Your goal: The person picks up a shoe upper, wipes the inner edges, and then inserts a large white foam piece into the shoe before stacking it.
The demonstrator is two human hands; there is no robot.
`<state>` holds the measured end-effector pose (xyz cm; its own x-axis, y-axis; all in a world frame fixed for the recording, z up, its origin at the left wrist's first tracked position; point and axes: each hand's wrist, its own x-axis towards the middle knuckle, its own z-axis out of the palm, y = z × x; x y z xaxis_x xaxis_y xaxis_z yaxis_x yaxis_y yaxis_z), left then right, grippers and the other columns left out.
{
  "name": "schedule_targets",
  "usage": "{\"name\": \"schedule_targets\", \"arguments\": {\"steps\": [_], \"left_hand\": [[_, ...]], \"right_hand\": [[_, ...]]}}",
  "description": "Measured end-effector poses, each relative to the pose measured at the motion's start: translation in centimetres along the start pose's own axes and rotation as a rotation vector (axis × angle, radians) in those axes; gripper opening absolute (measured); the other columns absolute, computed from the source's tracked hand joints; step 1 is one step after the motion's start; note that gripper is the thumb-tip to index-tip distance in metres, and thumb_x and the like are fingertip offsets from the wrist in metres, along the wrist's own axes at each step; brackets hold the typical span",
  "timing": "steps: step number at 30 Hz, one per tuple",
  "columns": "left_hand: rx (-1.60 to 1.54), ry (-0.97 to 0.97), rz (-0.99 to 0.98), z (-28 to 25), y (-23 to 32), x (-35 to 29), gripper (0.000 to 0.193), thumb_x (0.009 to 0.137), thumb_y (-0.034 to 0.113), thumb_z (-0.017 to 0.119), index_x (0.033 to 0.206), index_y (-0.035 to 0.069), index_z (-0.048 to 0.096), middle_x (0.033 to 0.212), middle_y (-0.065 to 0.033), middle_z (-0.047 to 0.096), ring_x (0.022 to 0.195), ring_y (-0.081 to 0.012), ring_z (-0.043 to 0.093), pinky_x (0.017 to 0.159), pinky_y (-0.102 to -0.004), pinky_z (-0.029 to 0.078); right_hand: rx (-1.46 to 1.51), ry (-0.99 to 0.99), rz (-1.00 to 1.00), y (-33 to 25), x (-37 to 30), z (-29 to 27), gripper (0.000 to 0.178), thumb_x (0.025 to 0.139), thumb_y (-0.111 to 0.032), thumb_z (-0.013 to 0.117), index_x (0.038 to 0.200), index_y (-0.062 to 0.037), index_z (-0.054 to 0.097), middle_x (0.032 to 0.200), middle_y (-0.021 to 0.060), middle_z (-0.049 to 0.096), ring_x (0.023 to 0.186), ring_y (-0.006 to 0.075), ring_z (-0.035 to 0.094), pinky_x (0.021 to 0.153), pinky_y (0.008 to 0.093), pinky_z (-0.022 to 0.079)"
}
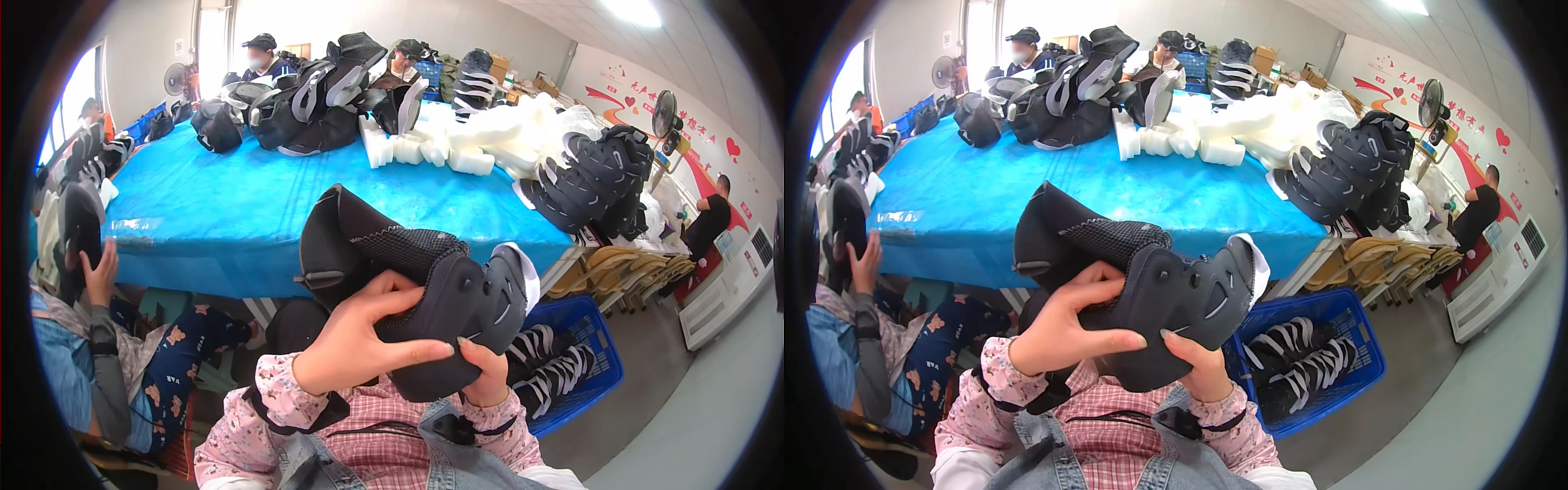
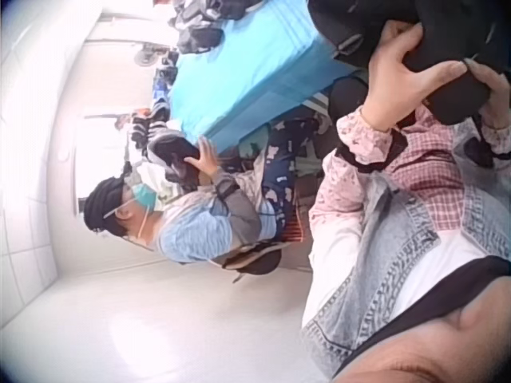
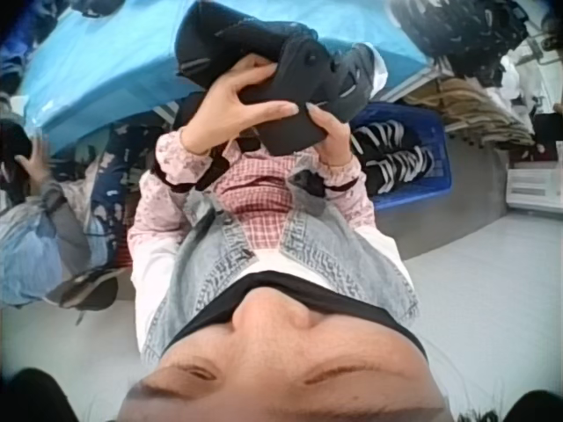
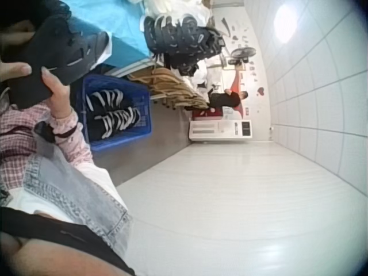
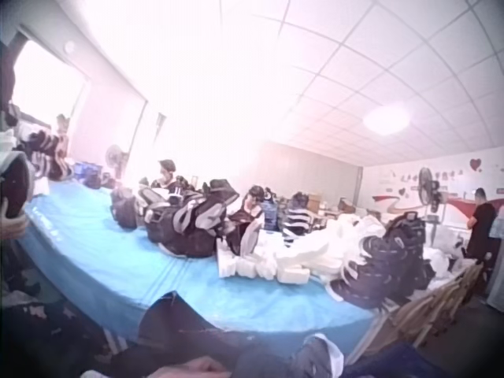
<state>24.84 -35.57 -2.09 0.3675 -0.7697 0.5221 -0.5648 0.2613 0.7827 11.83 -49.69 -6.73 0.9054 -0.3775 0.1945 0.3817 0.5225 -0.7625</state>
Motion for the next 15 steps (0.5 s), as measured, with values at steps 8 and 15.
{"name": "schedule_targets", "arguments": {"steps": [8,15], "left_hand": [[0.007,0.092,-0.02,0.0,1.0,0.4,0.044,0.068,0.017,0.082,0.102,-0.005,0.064,0.093,-0.008,0.059,0.082,-0.0152,0.057,0.072,-0.0273,0.045],[0.172,0.228,-0.018,0.4,-1.0,1.0,0.038,0.065,0.016,0.083,0.089,-0.005,0.063,0.079,-0.0107,0.061,0.072,-0.0177,0.058,0.067,-0.0279,0.045]], "right_hand": [[-0.102,-0.026,-0.111,1.0,0.5,-0.4,0.051,0.084,-0.008,0.064,0.13,-0.0012,0.044,0.12,0.0105,0.056,0.109,0.0211,0.056,0.095,0.034,0.045],[-0.325,-0.004,-0.121,2.0,2.4,-2.1,0.042,0.087,-0.011,0.065,0.126,-0.0031,0.05,0.119,0.0055,0.056,0.107,0.0144,0.054,0.092,0.0288,0.044]]}}
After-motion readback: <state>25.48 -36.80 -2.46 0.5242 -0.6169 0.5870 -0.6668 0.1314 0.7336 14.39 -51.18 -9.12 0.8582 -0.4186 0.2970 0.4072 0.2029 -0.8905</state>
